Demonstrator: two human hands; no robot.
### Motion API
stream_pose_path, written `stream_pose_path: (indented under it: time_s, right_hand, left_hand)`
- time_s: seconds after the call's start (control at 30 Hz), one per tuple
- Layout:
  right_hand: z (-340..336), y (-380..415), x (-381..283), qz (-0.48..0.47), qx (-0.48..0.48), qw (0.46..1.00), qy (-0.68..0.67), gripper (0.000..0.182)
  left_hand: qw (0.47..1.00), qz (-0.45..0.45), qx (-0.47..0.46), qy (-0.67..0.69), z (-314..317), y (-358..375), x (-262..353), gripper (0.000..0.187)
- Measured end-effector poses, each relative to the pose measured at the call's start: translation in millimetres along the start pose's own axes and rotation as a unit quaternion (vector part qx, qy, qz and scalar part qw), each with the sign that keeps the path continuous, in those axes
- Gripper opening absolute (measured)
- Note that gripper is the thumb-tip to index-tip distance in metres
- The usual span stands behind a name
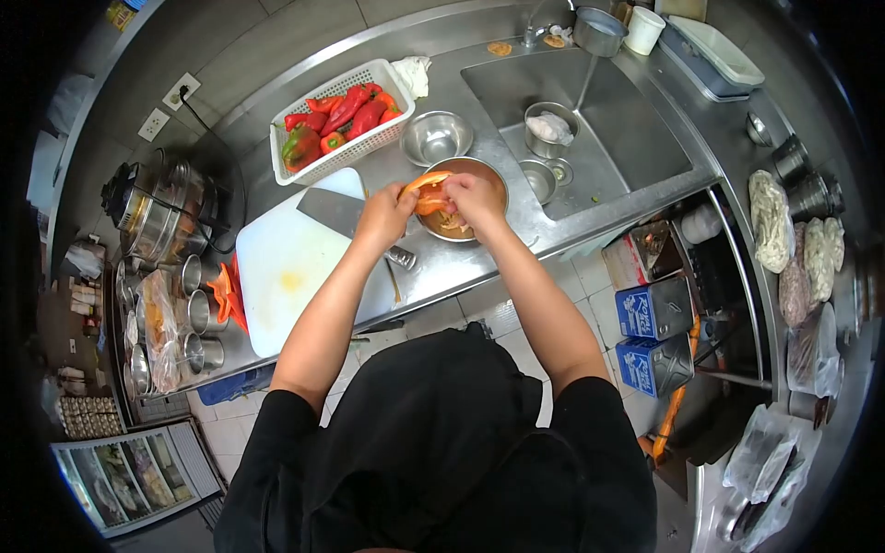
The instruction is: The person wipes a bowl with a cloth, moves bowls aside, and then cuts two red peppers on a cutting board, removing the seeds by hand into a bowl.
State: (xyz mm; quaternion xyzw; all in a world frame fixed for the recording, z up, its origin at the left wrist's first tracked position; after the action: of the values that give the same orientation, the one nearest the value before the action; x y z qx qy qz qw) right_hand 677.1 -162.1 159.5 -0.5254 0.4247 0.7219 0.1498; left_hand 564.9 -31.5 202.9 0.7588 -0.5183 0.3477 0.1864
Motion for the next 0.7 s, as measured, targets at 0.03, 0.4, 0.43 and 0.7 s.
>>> stream_pose_path:
  time_s: [0.03,0.4,0.43,0.7]
  right_hand:
    - [5.2,-0.2,1.6,0.036,-0.075,0.992,-0.098,0.017]
    - [12.5,-8.7,6.0,0.045,-0.099,0.98,-0.164,0.009]
    - [12.3,-9.6,5.6,0.023,-0.09,0.986,-0.139,0.007]
    - [23.8,27.3,-14.4,-0.163,-0.162,0.966,0.116,0.006]
  left_hand:
    - [1.0,0.009,0.009,0.0,0.5,-0.9,2.8,0.034]
    - [0.996,0.074,0.031,-0.025,3.0,8.3,5.4,0.041]
    - [0.996,0.077,0.028,-0.022,2.9,8.8,7.0,0.044]
    - [0.995,-0.016,0.049,0.09,-7.8,-1.4,-5.4,0.054]
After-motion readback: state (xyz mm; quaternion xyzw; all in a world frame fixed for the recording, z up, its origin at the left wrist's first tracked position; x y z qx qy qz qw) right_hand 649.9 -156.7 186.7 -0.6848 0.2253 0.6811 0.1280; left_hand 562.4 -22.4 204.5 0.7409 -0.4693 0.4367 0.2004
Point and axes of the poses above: each hand's wrist, its own y-axis away from the middle knuckle, its own z-axis out of the palm, x = y × z, the point moved 4 cm from there along -y, towards the middle knuckle, and after that the axes turned 13 degrees about z, right-handed, at the moved point
